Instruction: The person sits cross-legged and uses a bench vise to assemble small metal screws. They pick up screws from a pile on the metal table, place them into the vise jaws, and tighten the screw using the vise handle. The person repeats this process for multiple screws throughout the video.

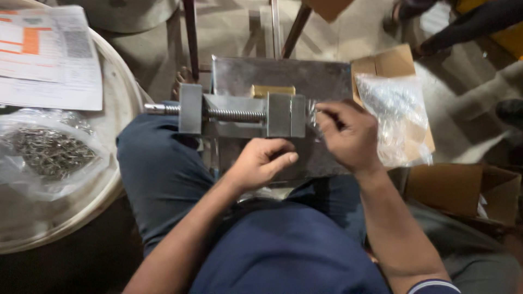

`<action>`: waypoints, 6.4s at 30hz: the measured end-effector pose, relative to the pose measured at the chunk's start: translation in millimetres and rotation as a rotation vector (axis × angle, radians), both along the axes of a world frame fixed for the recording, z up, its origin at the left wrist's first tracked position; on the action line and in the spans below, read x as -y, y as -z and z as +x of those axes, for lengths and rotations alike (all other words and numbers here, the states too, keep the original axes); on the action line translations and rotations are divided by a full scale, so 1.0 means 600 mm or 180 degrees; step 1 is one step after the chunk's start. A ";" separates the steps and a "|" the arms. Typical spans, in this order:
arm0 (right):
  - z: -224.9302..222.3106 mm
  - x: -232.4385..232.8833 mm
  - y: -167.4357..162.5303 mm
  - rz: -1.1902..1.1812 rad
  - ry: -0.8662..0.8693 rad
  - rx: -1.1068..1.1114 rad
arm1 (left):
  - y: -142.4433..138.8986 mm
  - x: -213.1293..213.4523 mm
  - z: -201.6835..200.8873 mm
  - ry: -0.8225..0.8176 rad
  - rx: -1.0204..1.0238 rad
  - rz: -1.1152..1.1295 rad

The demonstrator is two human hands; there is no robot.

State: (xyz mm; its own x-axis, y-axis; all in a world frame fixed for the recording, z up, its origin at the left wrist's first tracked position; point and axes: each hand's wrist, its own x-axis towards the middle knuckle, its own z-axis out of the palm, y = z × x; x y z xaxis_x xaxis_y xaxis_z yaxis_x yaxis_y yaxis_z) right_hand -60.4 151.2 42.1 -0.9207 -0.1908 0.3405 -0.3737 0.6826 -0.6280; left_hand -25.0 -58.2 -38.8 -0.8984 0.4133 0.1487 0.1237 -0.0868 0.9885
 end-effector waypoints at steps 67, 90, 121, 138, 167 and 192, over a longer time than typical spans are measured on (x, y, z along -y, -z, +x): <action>0.153 -0.099 0.089 0.1002 -0.0106 -0.0096 | -0.019 -0.027 0.022 -0.0040 -0.0024 -0.0289; 0.110 -0.045 0.119 -0.3301 -0.0072 0.2804 | -0.019 -0.020 0.015 -0.0012 -0.0837 -0.0893; -0.020 0.046 0.006 -0.0249 -0.0402 -0.0125 | -0.020 -0.001 0.007 0.0055 0.0350 -0.0026; 0.055 -0.046 0.041 -0.0280 0.0186 0.0198 | -0.007 -0.006 0.014 -0.0091 -0.0045 0.0111; 0.099 -0.051 0.086 -0.0617 0.0228 0.1372 | -0.017 -0.019 0.021 -0.0077 -0.0137 -0.0261; 0.029 0.009 0.021 -0.0291 -0.0282 0.0033 | -0.019 -0.006 0.011 0.0099 0.0631 -0.0024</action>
State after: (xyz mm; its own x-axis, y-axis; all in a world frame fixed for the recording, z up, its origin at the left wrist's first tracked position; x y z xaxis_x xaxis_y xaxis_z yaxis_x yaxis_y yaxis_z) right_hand -43.3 145.9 29.2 -0.9052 -0.2401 0.3508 -0.4232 0.5869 -0.6903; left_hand -18.5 -54.8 -27.6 -0.8965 0.4417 -0.0332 -0.0762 -0.0799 0.9939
